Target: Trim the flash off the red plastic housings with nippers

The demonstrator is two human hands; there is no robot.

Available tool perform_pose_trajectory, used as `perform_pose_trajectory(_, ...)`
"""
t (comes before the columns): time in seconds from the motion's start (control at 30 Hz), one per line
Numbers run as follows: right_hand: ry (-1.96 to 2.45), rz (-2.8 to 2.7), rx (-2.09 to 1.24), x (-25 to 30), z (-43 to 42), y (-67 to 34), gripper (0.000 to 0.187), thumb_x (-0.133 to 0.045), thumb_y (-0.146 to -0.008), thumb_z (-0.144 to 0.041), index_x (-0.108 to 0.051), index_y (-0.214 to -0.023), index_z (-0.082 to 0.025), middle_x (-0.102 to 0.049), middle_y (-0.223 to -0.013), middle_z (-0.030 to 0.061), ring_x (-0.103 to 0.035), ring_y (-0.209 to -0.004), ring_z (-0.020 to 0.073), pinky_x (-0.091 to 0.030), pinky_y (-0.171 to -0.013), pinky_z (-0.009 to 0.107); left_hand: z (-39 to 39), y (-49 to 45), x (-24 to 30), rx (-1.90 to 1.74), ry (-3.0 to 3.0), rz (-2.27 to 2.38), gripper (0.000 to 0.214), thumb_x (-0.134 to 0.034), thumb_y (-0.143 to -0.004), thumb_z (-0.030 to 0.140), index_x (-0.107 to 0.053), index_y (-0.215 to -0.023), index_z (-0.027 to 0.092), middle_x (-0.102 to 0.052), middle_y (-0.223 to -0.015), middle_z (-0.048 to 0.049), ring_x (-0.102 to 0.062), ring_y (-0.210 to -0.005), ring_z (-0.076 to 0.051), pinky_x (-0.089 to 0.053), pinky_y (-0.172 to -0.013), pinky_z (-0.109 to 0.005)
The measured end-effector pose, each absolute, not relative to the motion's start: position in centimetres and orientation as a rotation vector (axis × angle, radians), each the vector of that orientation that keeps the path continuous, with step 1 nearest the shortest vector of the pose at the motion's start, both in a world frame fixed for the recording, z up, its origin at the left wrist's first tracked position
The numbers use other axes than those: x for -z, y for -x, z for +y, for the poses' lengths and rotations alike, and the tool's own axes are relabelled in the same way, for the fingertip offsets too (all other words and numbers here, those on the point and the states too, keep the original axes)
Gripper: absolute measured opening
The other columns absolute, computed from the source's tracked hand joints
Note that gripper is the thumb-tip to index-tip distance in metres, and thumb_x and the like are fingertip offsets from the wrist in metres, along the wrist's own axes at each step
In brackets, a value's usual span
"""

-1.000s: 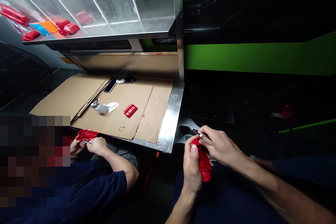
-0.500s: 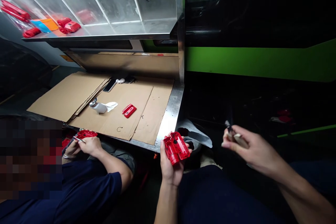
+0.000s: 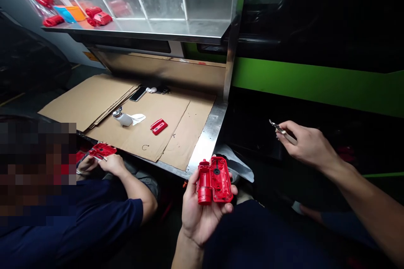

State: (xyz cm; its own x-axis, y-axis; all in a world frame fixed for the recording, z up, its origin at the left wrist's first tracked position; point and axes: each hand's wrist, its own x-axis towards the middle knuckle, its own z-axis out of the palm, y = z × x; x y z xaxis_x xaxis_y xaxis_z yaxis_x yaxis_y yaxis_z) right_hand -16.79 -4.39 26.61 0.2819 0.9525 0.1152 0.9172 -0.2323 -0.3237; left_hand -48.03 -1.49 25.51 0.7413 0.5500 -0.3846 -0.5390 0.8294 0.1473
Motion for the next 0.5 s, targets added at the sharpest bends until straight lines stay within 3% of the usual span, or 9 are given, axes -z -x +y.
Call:
perform_pose_trajectory(0.17, 1.927, -2.047, -0.247, -29.5, -5.0, 18.6, 0.037, -0.057, -0.093, -0.056, -0.06, -0.105, -0.021, -0.068, -0.09, 0.0042, -0.064, -0.072, 0.019, -0.049, -0.061, 0.03, -1.7, 47.9, -26.2, -0.579, -0.034, 0.446, 0.07, -0.027, -0.101, 0.061, -0.067, -0.117, 0.005, -0.065, -0.105, -0.0206, -0.069, -0.078, -0.026, -0.056, -0.044, -0.02)
perform_pose_trajectory(0.27, 1.614, -2.251, -0.316, -31.6, -5.6, 20.5, 0.035, -0.057, -0.094, -0.05, -0.06, -0.111, -0.02, -0.068, -0.101, 0.0079, -0.067, -0.084, 0.021, -0.055, -0.07, 0.033, -1.9, 47.9, -26.2, -0.516, -0.094, 0.386, 0.067, -0.035, -0.098, 0.065, -0.065, -0.119, 0.009, -0.065, -0.106, -0.022, -0.07, -0.072, -0.027, -0.053, -0.038, -0.02)
perform_pose_trajectory(0.33, 1.424, -2.363, -0.296, -33.0, -5.9, 21.8, 0.036, -0.059, -0.093, -0.046, -0.062, -0.119, -0.021, -0.068, -0.109, 0.0099, -0.066, -0.095, 0.0247, -0.056, -0.082, 0.039, -2.0, 48.0, -26.3, -0.443, -0.127, 0.319, 0.059, -0.044, -0.094, 0.064, -0.063, -0.125, 0.017, -0.067, -0.108, -0.0214, -0.072, -0.068, -0.027, -0.053, -0.038, -0.021)
perform_pose_trajectory(0.43, 1.237, -2.489, -0.2, -34.8, -6.0, 23.5, 0.048, -0.069, -0.087, -0.049, -0.06, -0.131, -0.032, -0.068, -0.119, 0.0047, -0.064, -0.111, 0.0283, -0.048, -0.108, 0.05, -2.4, 48.1, -26.9, -0.376, -0.165, 0.265, 0.052, -0.057, -0.089, 0.059, -0.06, -0.134, 0.033, -0.067, -0.119, -0.0194, -0.072, -0.064, -0.029, -0.054, -0.039, -0.024)
perform_pose_trajectory(0.5, 1.129, -2.548, -0.109, -36.0, -6.0, 24.6, 0.047, -0.069, -0.089, -0.046, -0.059, -0.134, -0.035, -0.069, -0.122, 0.0003, -0.064, -0.115, 0.0259, -0.04, -0.119, 0.048, -2.6, 48.2, -27.5, -0.354, -0.162, 0.296, 0.057, -0.063, -0.085, 0.059, -0.059, -0.136, 0.033, -0.065, -0.124, -0.0204, -0.072, -0.06, -0.032, -0.053, -0.036, -0.028)
